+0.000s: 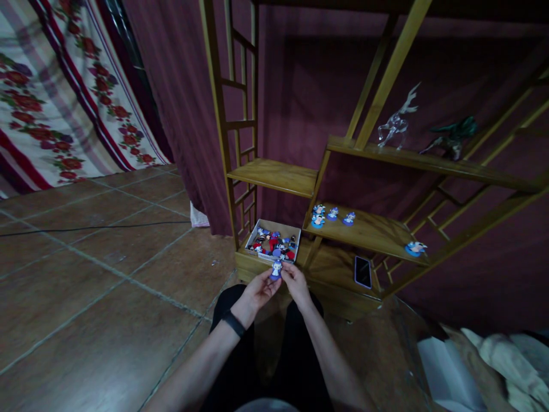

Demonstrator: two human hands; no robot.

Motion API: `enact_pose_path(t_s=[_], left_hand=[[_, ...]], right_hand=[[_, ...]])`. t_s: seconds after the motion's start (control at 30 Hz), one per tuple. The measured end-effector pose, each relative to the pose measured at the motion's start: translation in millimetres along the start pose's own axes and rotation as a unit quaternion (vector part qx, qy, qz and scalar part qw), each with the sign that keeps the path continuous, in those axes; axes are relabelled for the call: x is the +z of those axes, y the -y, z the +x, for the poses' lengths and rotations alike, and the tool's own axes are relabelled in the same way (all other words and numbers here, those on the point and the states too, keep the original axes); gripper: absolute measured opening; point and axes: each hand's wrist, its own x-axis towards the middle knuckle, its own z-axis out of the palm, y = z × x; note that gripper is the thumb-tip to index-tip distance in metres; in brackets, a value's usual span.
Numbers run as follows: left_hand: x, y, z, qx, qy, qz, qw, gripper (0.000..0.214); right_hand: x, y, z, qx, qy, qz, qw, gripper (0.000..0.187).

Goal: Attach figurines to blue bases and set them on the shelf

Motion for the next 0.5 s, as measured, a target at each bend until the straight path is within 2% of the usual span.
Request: enact_pose_path(t_s=[0.13, 0.23, 0.4, 0.5], left_hand=[[-3.2, 1.7, 1.6, 0.033, 0.027, 0.015, 0.999, 0.009], [-4.7, 2.9, 1.1, 0.088, 0.057, 0.031, 0.994, 0.019], [-3.0, 4.5, -3.2, 0.183, 0.042, 0.022, 0.982, 0.033], [-1.4, 4.6, -6.3, 0.223, 0.057, 0.024, 0.973, 0.039]], right_hand=[[2.9, -0.1, 0.0, -0.002, -0.001, 0.009, 1.0, 0.034], [3.7, 1.1, -1.5, 0.001, 0.013, 0.012, 1.0, 0.037], [6.5, 4.1, -5.6, 0.01, 0.021, 0.024, 0.999, 0.042], [9.7, 8.2, -7.9, 0.017, 0.035, 0.04, 0.998, 0.046]])
